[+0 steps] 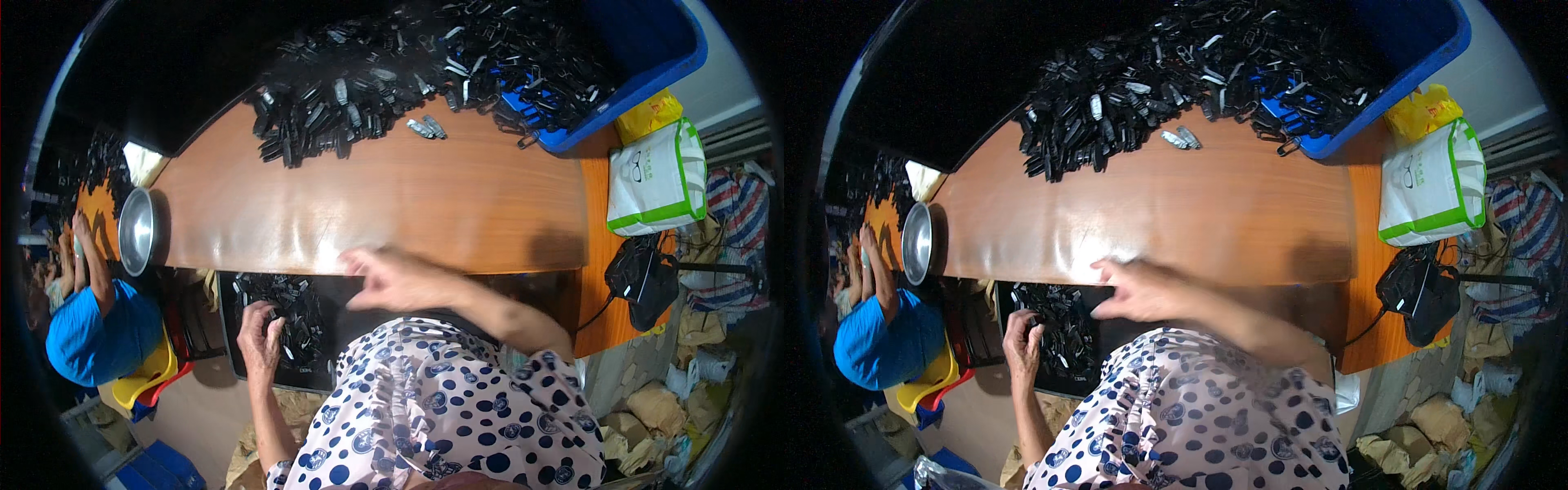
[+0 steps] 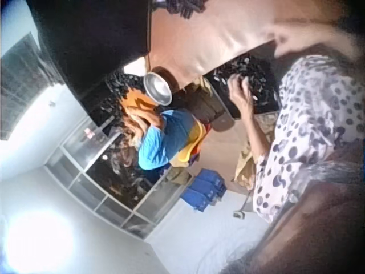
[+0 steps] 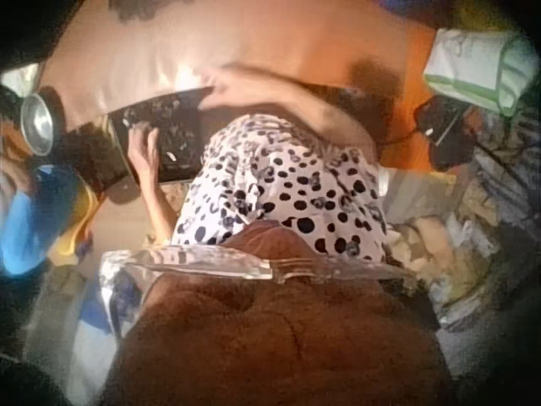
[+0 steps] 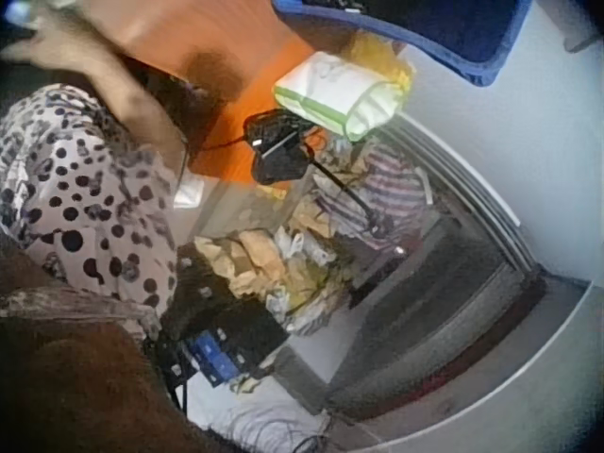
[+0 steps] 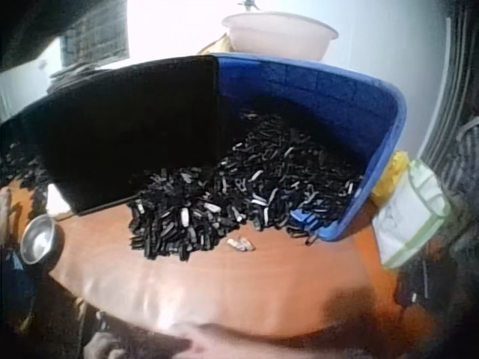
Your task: The person assembles or inspects small black plastic buckle components by hand at a workstation.
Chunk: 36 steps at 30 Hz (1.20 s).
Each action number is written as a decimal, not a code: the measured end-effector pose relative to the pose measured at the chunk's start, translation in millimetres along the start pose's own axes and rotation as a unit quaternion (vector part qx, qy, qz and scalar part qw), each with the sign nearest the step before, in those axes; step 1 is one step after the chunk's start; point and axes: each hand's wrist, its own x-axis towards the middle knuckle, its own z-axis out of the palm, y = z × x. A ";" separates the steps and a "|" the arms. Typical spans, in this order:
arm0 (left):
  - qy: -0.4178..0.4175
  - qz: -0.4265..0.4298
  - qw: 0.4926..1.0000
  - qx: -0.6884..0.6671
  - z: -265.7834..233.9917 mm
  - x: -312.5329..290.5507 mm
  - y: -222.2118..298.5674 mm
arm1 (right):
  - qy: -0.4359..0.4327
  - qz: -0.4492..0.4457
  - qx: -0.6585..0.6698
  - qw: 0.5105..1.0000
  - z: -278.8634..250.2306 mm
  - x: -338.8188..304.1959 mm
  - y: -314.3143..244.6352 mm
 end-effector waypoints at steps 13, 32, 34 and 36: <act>-0.103 0.212 0.971 0.024 142.8 249.3 159.1 | 0.262 0.066 -0.750 0.603 -239.3 -72.2 82.9; -0.144 -0.006 0.800 -0.583 110.4 150.9 142.5 | 0.254 -0.033 0.291 0.922 -90.4 -19.7 -6.4; -0.130 0.013 0.797 -0.589 101.4 138.3 128.0 | 0.223 -0.053 0.311 0.922 -79.4 -14.9 -8.5; -0.119 0.026 0.803 -0.583 94.4 126.4 123.7 | 0.198 -0.081 0.330 0.919 -71.4 -14.7 -10.3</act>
